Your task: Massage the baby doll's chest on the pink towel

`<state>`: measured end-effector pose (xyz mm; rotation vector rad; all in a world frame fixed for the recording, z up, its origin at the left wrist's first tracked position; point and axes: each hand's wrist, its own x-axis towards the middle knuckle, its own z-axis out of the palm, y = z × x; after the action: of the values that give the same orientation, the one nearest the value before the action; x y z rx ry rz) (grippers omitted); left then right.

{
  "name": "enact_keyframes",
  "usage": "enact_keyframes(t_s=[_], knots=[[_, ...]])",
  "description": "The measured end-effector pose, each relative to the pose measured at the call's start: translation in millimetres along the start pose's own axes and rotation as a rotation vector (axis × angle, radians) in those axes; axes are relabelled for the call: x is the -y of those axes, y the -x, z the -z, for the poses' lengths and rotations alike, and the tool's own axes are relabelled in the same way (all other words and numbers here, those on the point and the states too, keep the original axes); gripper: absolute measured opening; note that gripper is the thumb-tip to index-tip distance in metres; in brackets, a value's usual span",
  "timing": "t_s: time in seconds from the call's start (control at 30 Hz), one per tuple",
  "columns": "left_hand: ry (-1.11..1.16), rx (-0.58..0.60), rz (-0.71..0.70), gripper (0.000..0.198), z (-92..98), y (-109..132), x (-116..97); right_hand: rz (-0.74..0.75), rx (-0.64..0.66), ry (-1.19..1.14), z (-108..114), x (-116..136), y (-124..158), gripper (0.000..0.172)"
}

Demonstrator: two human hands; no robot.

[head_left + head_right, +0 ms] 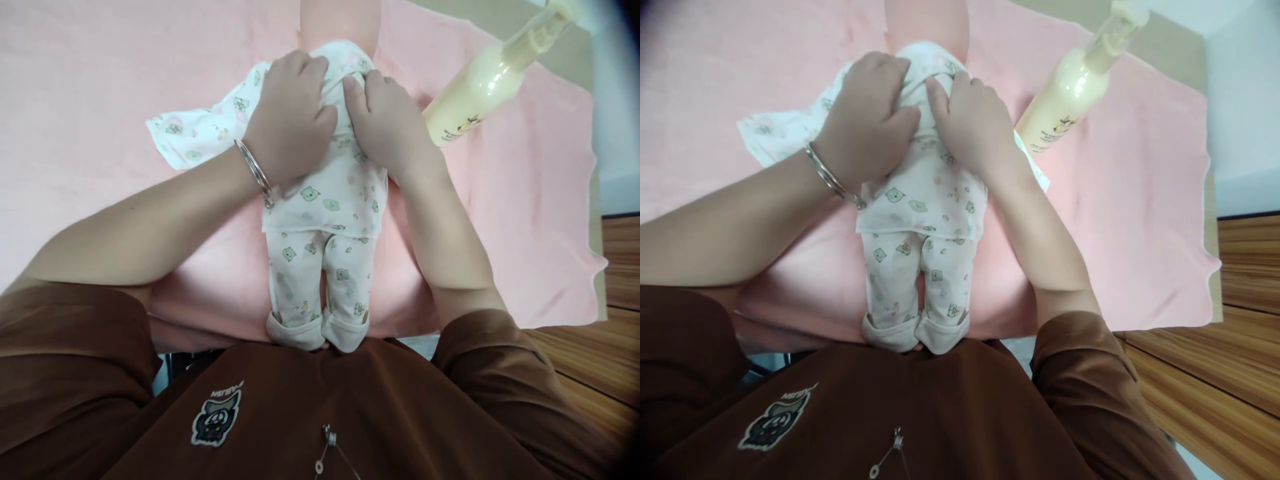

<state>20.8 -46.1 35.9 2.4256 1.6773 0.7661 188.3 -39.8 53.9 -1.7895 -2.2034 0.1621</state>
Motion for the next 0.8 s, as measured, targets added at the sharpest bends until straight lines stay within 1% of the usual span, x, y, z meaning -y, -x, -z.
enact_keyframes(t_s=[0.07,0.13,0.2,0.27,0.3,0.37,0.43,0.5,0.57,0.63,0.67,0.73,0.8], knots=[[0.138,-0.011,0.098,0.021,-6.0,-11,10,0.033,-0.022,0.069,1,13,8,0.048],[0.219,-0.062,0.177,0.020,-14.0,-19,20,0.077,-0.063,0.143,3,32,20,0.047],[0.212,-0.089,0.188,0.022,-21.8,-23,27,0.088,-0.079,0.185,5,50,34,0.048],[0.174,-0.097,0.173,0.023,-27.1,-22,30,0.067,-0.041,0.179,7,63,43,0.051],[0.159,-0.102,0.157,0.024,-28.4,-20,30,0.068,-0.022,0.160,8,65,45,0.050],[0.096,-0.119,0.102,0.025,-27.1,-14,25,0.091,-0.038,0.111,7,61,42,0.042],[0.001,-0.123,0.024,0.028,-21.4,-5,17,0.130,-0.087,0.052,3,47,30,0.036],[-0.066,-0.122,-0.034,0.037,-13.6,2,7,0.139,-0.119,-0.038,-3,29,15,0.031],[-0.048,-0.119,-0.057,0.040,-7.6,5,2,0.117,-0.116,-0.116,-7,16,4,0.035],[0.047,-0.098,-0.028,0.035,-6.4,2,3,0.089,-0.103,-0.111,-8,13,2,0.040],[0.106,-0.098,0.017,0.031,-7.5,-2,6,0.084,-0.098,-0.077,-7,16,4,0.042],[0.209,-0.120,0.123,0.027,-11.9,-10,13,0.075,-0.077,0.041,-2,28,14,0.046],[0.254,-0.155,0.183,0.024,-16.6,-17,21,0.063,-0.031,0.171,4,43,28,0.050]])
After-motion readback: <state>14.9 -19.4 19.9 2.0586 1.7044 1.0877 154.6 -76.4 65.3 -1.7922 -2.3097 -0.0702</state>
